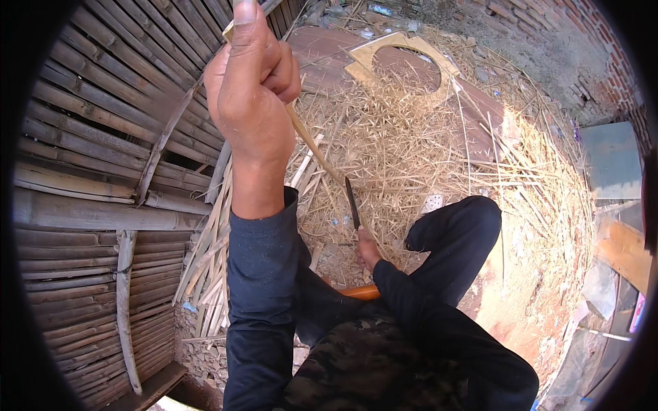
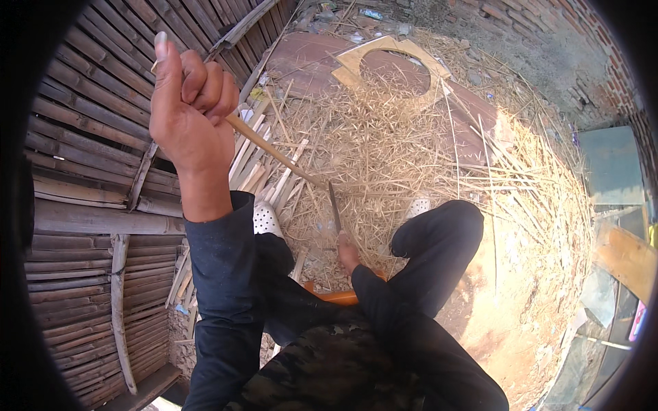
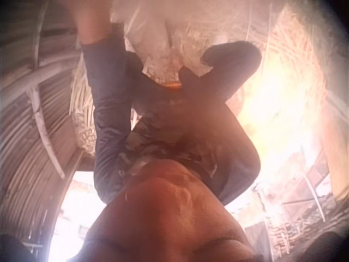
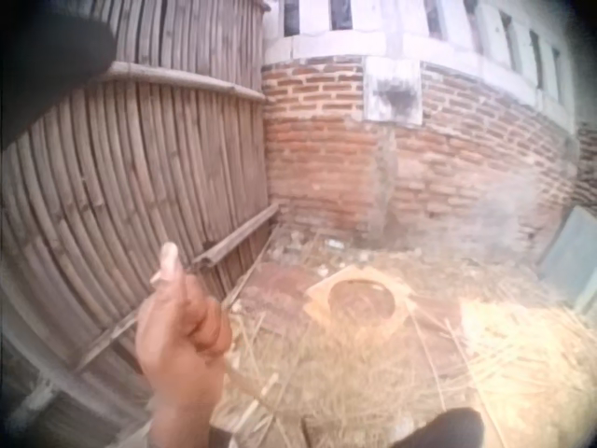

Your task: The person sits cross-legged and uses a knife to shave a long bamboo stick, removing thin strips of material. The person holds the stick with one hand and scrapes it with the knife in the other, creating a pile of shavings on the ground.

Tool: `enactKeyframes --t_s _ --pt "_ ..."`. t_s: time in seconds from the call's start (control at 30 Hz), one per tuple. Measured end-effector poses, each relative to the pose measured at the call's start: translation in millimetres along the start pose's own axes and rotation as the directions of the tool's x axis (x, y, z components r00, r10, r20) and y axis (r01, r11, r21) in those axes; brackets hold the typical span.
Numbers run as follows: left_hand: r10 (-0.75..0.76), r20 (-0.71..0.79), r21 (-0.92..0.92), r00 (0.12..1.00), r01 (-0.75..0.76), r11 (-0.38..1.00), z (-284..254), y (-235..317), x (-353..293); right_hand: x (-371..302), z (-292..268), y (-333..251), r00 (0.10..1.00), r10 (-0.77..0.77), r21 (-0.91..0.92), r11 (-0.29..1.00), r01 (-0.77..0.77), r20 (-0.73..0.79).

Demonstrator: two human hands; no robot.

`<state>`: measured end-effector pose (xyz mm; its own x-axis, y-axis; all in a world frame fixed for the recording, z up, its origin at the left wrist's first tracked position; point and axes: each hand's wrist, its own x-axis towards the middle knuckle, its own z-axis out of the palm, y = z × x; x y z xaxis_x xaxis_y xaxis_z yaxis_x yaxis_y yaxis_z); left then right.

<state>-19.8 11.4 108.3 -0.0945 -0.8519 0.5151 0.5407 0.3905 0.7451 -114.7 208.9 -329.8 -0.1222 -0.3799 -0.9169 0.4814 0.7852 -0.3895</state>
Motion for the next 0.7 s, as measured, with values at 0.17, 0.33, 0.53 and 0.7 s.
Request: enactKeyframes --t_s 0.17,0.33,0.53,0.7 --pt "0.047 0.169 -0.158 0.984 -0.020 0.987 11.9 31.4 -18.8 -10.3 -7.1 2.3 0.991 -0.113 -0.059 0.992 0.109 -0.065" --pt "0.019 0.021 -0.005 1.000 -0.019 1.000 -5.0 -1.5 -17.3 -54.0 11.6 -10.1 0.975 0.077 0.381 0.912 -0.154 0.210" --pt "0.029 -0.022 0.024 0.999 -0.028 0.999 -17.9 -12.7 -15.3 -137.9 -2.8 -8.2 0.978 0.030 0.404 0.908 -0.114 0.209" --pt "0.039 -0.075 0.058 0.996 -0.035 0.998 -16.7 1.1 -17.2 -180.0 -10.8 -22.0 0.905 -0.414 0.306 0.878 0.369 0.096"
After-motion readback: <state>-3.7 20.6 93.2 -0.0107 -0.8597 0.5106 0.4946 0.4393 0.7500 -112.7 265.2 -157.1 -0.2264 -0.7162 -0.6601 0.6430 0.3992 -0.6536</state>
